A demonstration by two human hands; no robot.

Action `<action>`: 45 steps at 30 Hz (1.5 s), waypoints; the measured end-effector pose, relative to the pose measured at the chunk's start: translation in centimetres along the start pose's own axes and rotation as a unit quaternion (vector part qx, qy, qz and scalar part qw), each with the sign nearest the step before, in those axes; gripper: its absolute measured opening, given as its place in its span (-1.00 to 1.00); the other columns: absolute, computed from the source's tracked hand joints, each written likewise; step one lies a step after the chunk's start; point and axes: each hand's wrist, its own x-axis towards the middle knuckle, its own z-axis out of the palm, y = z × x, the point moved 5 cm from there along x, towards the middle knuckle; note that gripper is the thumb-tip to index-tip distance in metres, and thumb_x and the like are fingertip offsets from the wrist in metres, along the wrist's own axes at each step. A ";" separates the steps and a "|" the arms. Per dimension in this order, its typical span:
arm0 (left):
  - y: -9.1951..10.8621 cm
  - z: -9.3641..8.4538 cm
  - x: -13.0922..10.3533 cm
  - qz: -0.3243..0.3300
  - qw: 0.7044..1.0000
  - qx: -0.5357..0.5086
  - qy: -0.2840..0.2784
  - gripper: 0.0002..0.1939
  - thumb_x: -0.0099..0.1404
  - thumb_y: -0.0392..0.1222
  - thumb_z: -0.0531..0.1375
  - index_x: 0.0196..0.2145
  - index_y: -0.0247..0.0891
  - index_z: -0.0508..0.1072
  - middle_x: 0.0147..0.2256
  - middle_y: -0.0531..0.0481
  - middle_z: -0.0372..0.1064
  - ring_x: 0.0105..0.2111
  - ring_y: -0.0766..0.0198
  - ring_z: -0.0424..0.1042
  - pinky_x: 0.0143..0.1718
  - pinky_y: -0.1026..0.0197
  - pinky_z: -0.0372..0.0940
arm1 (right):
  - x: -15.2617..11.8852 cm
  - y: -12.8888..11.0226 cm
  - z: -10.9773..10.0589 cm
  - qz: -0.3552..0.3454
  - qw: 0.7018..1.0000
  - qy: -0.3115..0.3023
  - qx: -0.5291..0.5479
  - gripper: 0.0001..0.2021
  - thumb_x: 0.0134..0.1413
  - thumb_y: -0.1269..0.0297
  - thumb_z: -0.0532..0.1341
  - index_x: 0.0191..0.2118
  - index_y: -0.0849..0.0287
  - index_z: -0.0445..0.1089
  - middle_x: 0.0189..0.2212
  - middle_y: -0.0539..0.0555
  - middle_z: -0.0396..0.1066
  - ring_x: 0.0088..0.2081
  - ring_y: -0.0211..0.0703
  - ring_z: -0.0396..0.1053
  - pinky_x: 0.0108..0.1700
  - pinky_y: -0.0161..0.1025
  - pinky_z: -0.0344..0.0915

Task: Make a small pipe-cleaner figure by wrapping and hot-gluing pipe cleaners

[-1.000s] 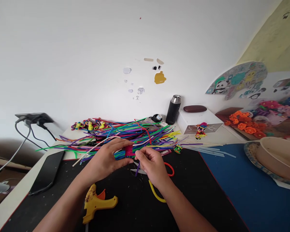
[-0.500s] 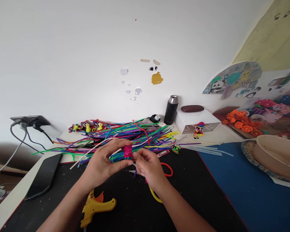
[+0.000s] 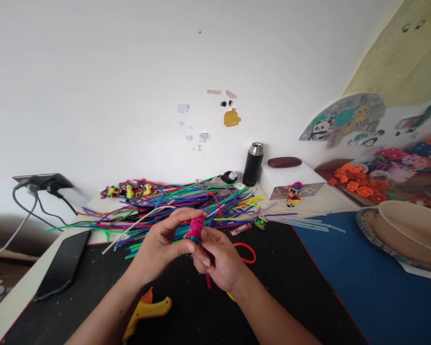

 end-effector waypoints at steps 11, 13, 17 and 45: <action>0.1 -0.1 0.0 -0.002 0.987 0.146 -0.073 -0.31 0.32 0.19 0.42 0.33 0.00 0.46 0.32 -0.21 0.43 0.33 -0.16 0.38 0.37 -0.20 0.27 | 0.4 -1.3 -1.4 -0.013 0.992 0.086 -0.093 -0.49 0.01 -0.19 0.52 -0.39 0.15 0.38 -0.72 -0.27 0.00 -0.68 -0.43 -0.17 -0.60 -0.32 -0.22; 0.9 -0.1 0.0 0.041 0.975 0.205 -0.072 -0.36 0.35 0.11 0.42 0.33 0.02 0.45 0.30 -0.19 0.43 0.32 -0.14 0.38 0.35 -0.20 0.28 | 0.4 -1.3 -1.5 -0.012 0.988 0.088 -0.128 -0.48 -0.02 -0.22 0.52 -0.35 0.16 0.42 -0.69 -0.25 0.07 -0.68 -0.42 -0.14 -0.60 -0.32 -0.20; 2.0 0.0 -0.3 0.128 0.940 0.309 -0.074 -0.45 0.41 -0.13 0.39 0.30 -0.03 0.46 0.20 -0.19 0.49 0.23 -0.08 0.43 0.30 -0.18 0.32 | 0.5 -1.0 -2.0 -0.025 0.977 0.101 -0.188 -0.46 -0.02 -0.26 0.49 -0.35 0.16 0.43 -0.62 -0.17 0.20 -0.63 -0.38 0.00 -0.58 -0.33 -0.09; 1.0 -2.1 0.1 0.167 0.929 0.331 -0.016 -0.47 0.35 0.10 0.42 0.20 -0.10 0.56 0.08 -0.17 0.61 0.11 -0.02 0.57 0.18 -0.01 0.44 | 0.4 -1.3 -2.8 -0.081 0.948 0.127 -0.282 -0.49 0.16 -0.27 0.39 -0.39 0.13 0.39 -0.64 -0.18 0.06 -0.63 -0.35 -0.05 -0.59 -0.33 -0.13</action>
